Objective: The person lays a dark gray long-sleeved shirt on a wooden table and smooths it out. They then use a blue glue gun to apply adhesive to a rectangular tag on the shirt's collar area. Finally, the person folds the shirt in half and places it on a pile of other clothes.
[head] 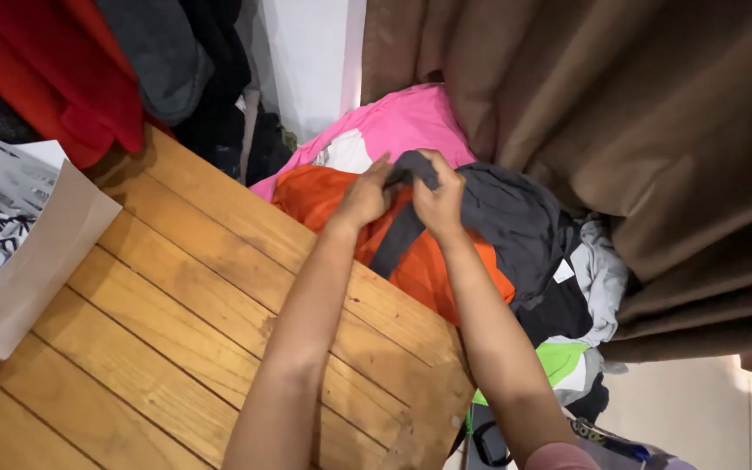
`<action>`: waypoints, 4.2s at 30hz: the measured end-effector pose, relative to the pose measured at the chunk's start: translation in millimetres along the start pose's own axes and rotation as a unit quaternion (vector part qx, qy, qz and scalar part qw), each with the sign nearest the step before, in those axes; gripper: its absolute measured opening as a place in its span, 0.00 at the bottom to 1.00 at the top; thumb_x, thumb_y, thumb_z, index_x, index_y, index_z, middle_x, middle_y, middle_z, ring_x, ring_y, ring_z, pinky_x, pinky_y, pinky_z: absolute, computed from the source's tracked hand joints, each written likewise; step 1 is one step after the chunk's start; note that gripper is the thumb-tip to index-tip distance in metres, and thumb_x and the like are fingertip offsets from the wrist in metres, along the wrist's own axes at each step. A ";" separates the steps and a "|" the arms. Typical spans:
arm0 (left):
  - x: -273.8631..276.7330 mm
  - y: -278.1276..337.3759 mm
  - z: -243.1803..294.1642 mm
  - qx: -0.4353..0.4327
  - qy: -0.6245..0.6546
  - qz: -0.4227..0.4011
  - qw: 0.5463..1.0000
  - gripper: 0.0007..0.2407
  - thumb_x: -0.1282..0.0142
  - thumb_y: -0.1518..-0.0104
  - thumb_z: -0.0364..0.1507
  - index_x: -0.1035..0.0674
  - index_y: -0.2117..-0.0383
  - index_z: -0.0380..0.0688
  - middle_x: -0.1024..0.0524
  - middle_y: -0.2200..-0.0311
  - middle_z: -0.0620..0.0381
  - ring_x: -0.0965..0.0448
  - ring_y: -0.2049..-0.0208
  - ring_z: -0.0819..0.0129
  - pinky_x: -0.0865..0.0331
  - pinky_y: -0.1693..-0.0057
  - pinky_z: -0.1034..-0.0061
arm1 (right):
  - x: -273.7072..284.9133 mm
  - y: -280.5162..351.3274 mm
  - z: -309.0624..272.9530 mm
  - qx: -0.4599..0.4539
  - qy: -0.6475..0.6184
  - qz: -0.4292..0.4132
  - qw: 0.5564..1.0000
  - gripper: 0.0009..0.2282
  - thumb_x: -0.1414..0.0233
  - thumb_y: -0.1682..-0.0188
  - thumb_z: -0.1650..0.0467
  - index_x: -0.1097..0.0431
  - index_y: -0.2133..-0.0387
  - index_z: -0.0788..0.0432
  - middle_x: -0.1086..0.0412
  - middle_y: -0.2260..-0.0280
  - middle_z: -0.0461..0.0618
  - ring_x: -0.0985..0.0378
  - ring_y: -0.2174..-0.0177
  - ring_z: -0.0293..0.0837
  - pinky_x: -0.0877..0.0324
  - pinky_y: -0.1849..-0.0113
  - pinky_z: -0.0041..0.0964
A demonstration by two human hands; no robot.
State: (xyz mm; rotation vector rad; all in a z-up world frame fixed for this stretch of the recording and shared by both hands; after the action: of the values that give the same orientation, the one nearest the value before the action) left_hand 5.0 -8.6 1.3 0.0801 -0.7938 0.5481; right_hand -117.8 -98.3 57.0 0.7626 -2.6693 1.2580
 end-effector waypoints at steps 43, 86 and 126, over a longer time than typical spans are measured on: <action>83.7 76.3 -82.4 0.073 0.373 0.301 0.874 0.12 0.35 0.57 0.20 0.17 0.66 0.49 0.23 0.72 0.62 0.25 0.68 0.71 0.34 0.60 0.82 | 38.3 -4.9 94.8 -0.310 -0.177 0.289 0.888 0.15 0.41 0.57 0.72 0.25 0.55 0.62 0.22 0.59 0.60 0.19 0.57 0.51 0.24 0.55 0.49; 197.7 243.2 -32.0 0.169 0.195 0.022 0.966 0.14 0.24 0.61 0.34 0.14 0.69 0.48 0.24 0.76 0.63 0.25 0.72 0.69 0.32 0.63 0.79 | -2.0 8.0 76.1 -0.055 -0.013 0.023 0.998 0.22 0.52 0.64 0.84 0.23 0.56 0.59 0.26 0.67 0.58 0.23 0.61 0.49 0.28 0.56 0.44; 351.9 739.2 -22.9 0.360 -0.050 0.369 0.856 0.11 0.37 0.41 0.34 0.16 0.58 0.43 0.18 0.66 0.37 0.18 0.57 0.39 0.28 0.51 0.55 | -237.8 160.1 -289.4 0.050 0.083 -0.310 0.946 0.07 0.46 0.47 0.63 0.23 0.63 0.49 0.23 0.72 0.61 0.19 0.64 0.63 0.25 0.63 0.57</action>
State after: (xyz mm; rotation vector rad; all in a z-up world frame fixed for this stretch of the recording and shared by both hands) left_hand -146.0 785.8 131.8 0.5123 -0.6648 1.5760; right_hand -22.9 297.7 66.5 1.3071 -1.9941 1.2100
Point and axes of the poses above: each hand's wrist, its own y-axis away from the middle knuckle, its own x-axis out of the back of the hand, z = x × y, the point moved 1 cm from there along -y, towards the middle knuckle
